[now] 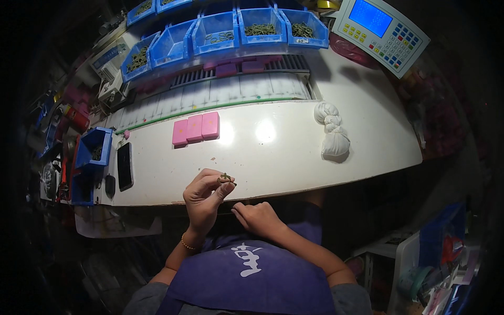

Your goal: Cleaning and assembling small craft items by inserting green components into pink wax blocks at a production workstation.

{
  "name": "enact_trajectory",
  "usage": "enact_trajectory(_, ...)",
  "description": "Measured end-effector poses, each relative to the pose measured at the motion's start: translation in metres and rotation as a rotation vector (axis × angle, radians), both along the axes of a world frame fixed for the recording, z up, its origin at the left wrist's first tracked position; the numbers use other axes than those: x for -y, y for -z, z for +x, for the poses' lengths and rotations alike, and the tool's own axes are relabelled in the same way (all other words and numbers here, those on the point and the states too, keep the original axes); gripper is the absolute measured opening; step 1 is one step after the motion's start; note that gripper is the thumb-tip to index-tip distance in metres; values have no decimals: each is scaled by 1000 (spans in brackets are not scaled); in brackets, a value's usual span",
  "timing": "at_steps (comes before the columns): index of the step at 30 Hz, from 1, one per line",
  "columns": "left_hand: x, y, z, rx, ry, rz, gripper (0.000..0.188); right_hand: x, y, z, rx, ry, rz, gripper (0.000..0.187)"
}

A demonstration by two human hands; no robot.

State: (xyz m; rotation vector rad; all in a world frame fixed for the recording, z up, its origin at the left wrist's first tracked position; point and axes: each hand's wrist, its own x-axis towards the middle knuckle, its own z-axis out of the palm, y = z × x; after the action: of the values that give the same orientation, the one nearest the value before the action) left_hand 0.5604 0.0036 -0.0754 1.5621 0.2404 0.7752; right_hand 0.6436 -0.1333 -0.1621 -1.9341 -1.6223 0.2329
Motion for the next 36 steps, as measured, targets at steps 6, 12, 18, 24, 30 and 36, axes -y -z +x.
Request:
enact_trajectory(6,-2,1,2,13,-4,-9,10,0,-27,5,-386,70,270,17)
enact_trajectory(12,3,-6,3,26,-21,-63,10,6,-111,29,-814,165,339,24)
enact_trajectory(18,1,-6,-1,-9,14,-20,12,-5,-115,29,-742,107,414,21)
enact_trajectory(24,0,-16,-3,19,-56,161,20,-5,-116,26,-719,152,425,16)
enact_trajectory(30,2,-27,-7,28,-177,436,29,-5,-114,25,-567,174,451,14)
enact_trajectory(36,1,-26,-4,73,-220,508,28,-5,-113,25,-504,166,463,14)
